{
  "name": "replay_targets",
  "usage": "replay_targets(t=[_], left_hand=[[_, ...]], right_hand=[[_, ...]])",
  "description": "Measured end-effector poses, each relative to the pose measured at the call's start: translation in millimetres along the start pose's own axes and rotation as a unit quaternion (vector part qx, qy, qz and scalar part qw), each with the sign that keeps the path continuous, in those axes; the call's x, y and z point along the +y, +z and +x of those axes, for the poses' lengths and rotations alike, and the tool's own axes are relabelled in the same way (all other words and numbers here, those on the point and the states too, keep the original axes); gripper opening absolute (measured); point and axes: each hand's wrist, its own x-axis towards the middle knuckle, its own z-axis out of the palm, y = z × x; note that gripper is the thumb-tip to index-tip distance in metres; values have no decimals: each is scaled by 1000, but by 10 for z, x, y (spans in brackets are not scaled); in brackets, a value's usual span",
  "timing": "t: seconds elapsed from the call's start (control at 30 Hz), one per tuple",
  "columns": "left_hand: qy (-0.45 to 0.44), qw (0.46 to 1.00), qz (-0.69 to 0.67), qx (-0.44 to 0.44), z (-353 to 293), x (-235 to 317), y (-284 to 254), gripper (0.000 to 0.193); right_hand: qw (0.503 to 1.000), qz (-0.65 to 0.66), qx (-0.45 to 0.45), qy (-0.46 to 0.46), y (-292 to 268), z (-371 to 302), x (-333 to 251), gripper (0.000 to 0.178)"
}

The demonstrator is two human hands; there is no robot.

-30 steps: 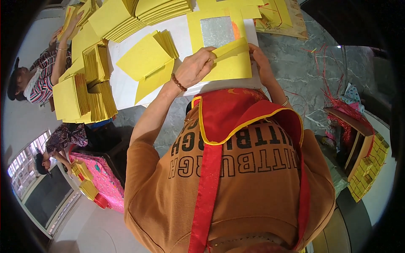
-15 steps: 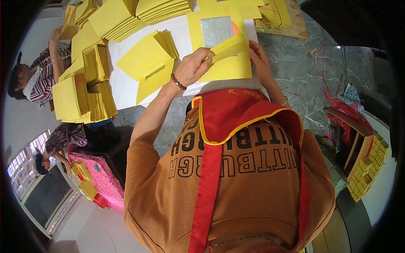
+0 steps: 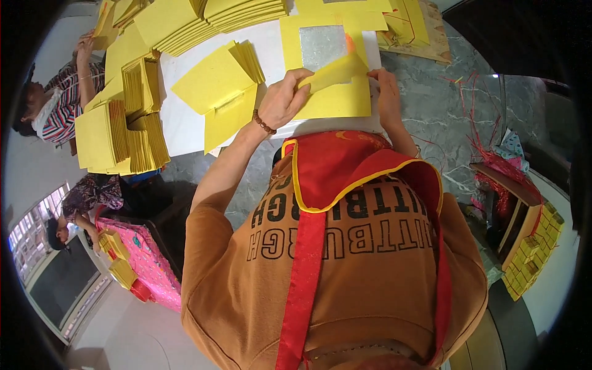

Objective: Folding and stacking yellow paper sheets with silver foil centers.

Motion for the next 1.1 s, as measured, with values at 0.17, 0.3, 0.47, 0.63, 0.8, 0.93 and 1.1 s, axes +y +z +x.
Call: replay_targets(t=[0.17,0.3,0.47,0.63,0.8,0.93,1.1], left_hand=[[67,997,29,-26,2,56,20,22],[118,992,44,-19,20,10,40,20],[176,975,123,-64,-14,-51,62,25],[247,955,161,14,-202,22,41,39],[150,977,151,-4,-788,-272,43,43],[104,975,187,54,-968,-358,-73,33],[119,937,328,16,-1129,-599,-337,25]], right_hand=[[999,-5,-25,-22,18,-29,-89,42],[980,161,-31,115,42,-20,-124,38],[965,185,-48,178,36,24,-215,36],[963,193,-43,184,50,45,-200,37],[971,171,-54,159,48,94,-53,41],[967,176,-53,175,51,72,-104,42],[965,192,-39,173,60,55,-147,37]])
